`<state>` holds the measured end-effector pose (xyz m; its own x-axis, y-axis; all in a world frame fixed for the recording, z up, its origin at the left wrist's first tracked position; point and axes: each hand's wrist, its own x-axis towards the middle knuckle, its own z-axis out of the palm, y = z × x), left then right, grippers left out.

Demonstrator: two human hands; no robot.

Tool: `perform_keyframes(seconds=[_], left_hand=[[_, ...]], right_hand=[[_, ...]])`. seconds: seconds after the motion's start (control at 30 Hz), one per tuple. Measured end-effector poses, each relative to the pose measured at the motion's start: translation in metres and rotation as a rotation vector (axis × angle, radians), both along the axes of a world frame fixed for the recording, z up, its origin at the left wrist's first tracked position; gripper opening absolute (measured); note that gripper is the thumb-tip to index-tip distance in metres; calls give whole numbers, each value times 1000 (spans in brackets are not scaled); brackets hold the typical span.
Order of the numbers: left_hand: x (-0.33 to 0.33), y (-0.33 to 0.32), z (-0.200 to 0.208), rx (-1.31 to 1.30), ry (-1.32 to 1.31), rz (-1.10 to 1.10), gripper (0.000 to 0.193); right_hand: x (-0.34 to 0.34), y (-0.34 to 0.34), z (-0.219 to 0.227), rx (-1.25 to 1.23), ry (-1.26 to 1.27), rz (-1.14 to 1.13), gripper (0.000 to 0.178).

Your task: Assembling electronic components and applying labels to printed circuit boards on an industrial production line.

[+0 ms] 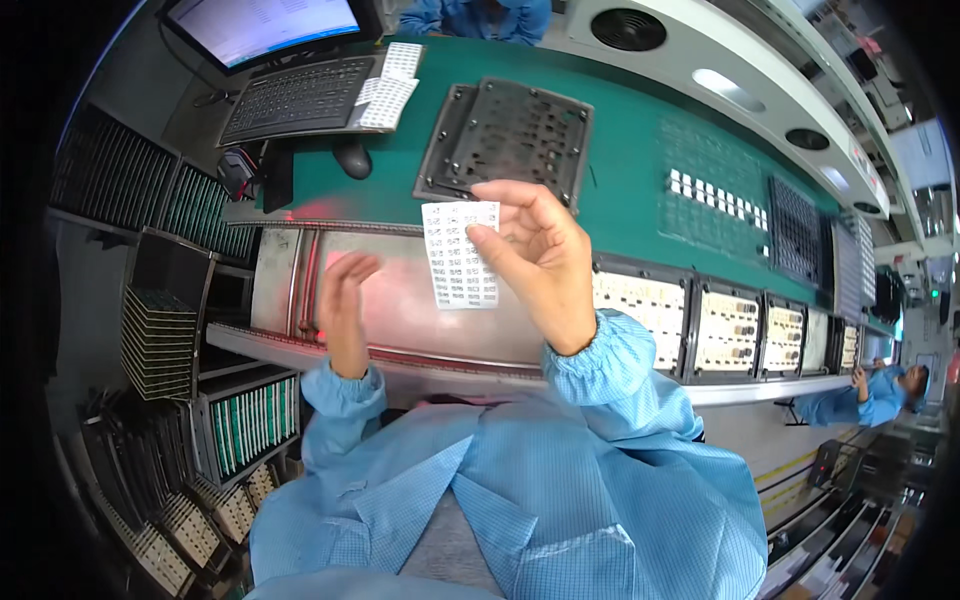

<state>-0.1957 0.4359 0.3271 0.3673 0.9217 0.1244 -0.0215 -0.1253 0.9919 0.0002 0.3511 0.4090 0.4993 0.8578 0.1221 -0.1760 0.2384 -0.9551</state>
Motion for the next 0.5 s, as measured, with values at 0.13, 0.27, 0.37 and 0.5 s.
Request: perform_keyframes(seconds=[0.13, 0.27, 0.37, 0.5], left_hand=[[63, -61, 61, 46, -199, -383, 27], [84, -116, 82, -106, -252, -389, 19], [100, -149, 76, -125, -233, -338, 13], [124, -187, 70, -43, -84, -276, 12]], right_hand=[[5, -62, 5, 52, -101, -41, 33], [14, -116, 13, 28, -283, -96, 30], [27, -149, 8, -9, -481, -131, 27], [61, -187, -5, 18, -652, -114, 28]])
